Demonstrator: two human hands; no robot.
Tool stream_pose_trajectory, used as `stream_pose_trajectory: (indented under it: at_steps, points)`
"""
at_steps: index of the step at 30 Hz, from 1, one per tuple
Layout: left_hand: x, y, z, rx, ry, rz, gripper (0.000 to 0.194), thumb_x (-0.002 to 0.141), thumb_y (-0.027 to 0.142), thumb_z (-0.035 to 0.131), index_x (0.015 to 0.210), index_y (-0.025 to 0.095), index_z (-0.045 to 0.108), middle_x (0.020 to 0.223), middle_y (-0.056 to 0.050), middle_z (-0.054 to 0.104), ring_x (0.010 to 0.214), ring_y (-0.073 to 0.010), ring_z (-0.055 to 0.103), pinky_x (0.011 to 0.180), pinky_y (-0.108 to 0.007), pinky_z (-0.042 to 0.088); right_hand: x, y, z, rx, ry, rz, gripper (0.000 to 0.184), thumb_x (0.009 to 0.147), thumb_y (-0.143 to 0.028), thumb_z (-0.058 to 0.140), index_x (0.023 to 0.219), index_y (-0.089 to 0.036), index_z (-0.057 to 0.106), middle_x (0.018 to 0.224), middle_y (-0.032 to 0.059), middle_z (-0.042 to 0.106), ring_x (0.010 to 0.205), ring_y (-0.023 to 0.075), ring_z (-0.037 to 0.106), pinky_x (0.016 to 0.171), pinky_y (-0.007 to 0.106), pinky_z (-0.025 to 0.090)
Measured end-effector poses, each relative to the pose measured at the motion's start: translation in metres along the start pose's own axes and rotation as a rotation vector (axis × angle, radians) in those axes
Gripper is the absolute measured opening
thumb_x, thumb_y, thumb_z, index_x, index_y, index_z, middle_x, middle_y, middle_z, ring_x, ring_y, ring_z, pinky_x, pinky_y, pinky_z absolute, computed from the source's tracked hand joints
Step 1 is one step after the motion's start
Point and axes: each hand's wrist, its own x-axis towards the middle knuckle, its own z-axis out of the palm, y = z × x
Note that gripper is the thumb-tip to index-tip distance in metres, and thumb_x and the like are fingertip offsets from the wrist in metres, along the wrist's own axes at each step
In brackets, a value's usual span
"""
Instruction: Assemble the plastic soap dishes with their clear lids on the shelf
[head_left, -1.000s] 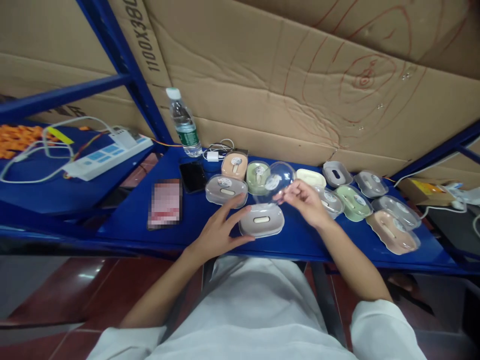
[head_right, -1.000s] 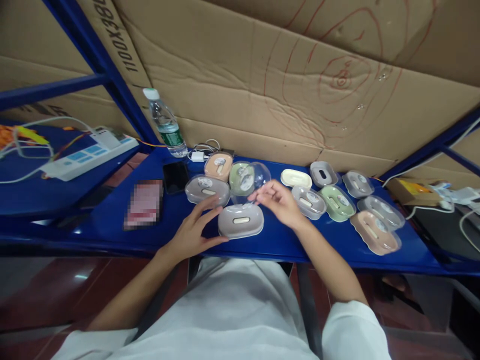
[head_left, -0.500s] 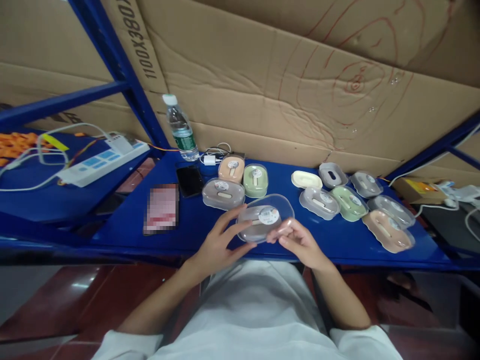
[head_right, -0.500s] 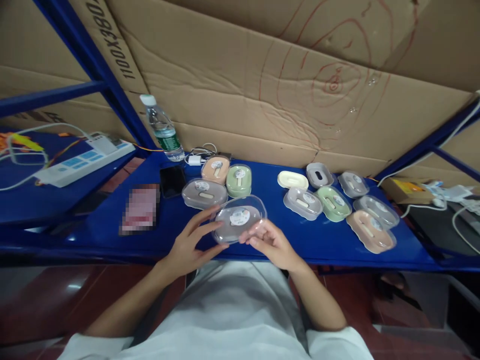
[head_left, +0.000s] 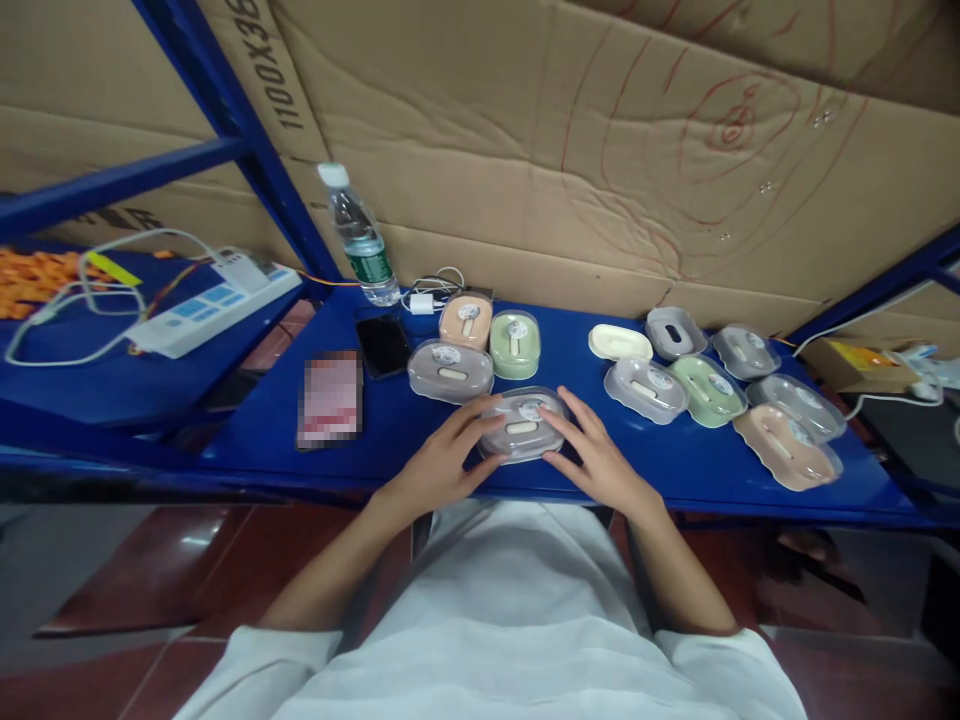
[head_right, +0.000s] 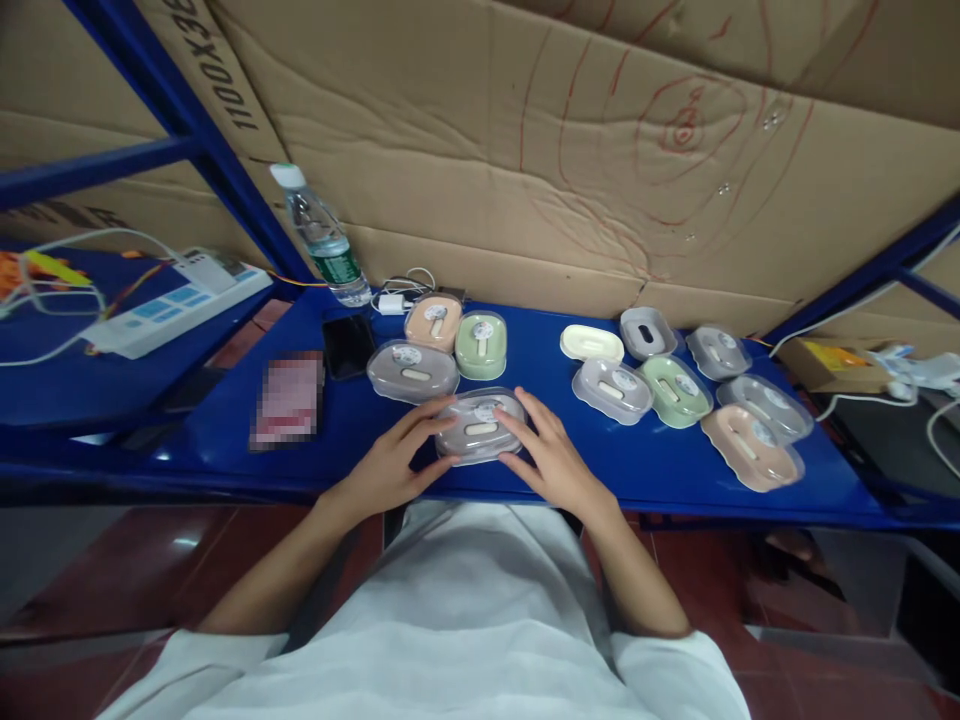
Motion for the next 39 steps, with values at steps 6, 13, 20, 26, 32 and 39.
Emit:
stream_pose_trajectory:
  at_steps: [6, 13, 20, 26, 32, 39]
  points:
    - [-0.003, -0.006, -0.004, -0.014, -0.094, -0.024, 0.048, 0.102, 0.039, 0.074, 0.144, 0.024, 0.056, 0.162, -0.015, 0.053, 0.151, -0.0289, 0.056, 0.125, -0.048, 0.052, 0.001, 0.007, 0.005, 0.015, 0.039, -0.051, 0.063, 0.11, -0.038, 0.061, 0.169, -0.041, 0.04, 0.172, 0.0102, 0.043, 0.159, 0.0312, 0.042, 0.128, 0.06, 0.043]
    - [-0.003, -0.009, 0.002, 0.075, -0.003, 0.048, 0.041, 0.102, 0.037, 0.074, 0.138, 0.022, 0.062, 0.155, -0.017, 0.06, 0.146, -0.0308, 0.06, 0.121, -0.048, 0.055, 0.002, 0.006, 0.007, -0.037, 0.104, -0.081, 0.058, 0.109, -0.035, 0.063, 0.166, -0.039, 0.048, 0.167, 0.01, 0.05, 0.153, 0.031, 0.05, 0.124, 0.058, 0.049]
    - [0.001, -0.005, 0.002, 0.15, 0.001, 0.039, 0.043, 0.099, 0.034, 0.074, 0.139, 0.021, 0.064, 0.153, -0.017, 0.063, 0.142, -0.0335, 0.063, 0.116, -0.051, 0.058, 0.001, 0.006, 0.009, -0.103, 0.102, -0.074, 0.057, 0.11, -0.035, 0.062, 0.166, -0.037, 0.049, 0.167, 0.0096, 0.053, 0.153, 0.031, 0.052, 0.125, 0.058, 0.049]
    - [0.0, -0.012, -0.001, 0.167, -0.063, 0.086, 0.048, 0.096, 0.04, 0.081, 0.139, 0.023, 0.068, 0.153, -0.015, 0.065, 0.145, -0.034, 0.062, 0.119, -0.053, 0.055, -0.001, 0.003, 0.006, -0.151, 0.089, -0.071, 0.055, 0.111, -0.035, 0.059, 0.165, -0.033, 0.049, 0.169, 0.0116, 0.051, 0.155, 0.0314, 0.051, 0.124, 0.058, 0.049]
    - [-0.001, -0.018, -0.004, 0.177, -0.055, 0.165, 0.045, 0.099, 0.041, 0.078, 0.14, 0.025, 0.07, 0.149, -0.013, 0.069, 0.143, -0.0309, 0.063, 0.118, -0.049, 0.056, -0.002, 0.004, 0.005, -0.148, 0.088, -0.075, 0.055, 0.111, -0.034, 0.058, 0.165, -0.034, 0.049, 0.17, 0.0112, 0.049, 0.157, 0.0318, 0.047, 0.126, 0.059, 0.047]
    - [0.001, -0.02, 0.002, 0.181, -0.022, 0.14, 0.037, 0.101, 0.037, 0.076, 0.137, 0.026, 0.072, 0.146, -0.013, 0.069, 0.141, -0.03, 0.065, 0.116, -0.049, 0.058, 0.001, 0.003, 0.01, -0.109, 0.074, -0.065, 0.059, 0.113, -0.026, 0.049, 0.17, -0.037, 0.041, 0.174, 0.0088, 0.042, 0.163, 0.031, 0.037, 0.129, 0.06, 0.043]
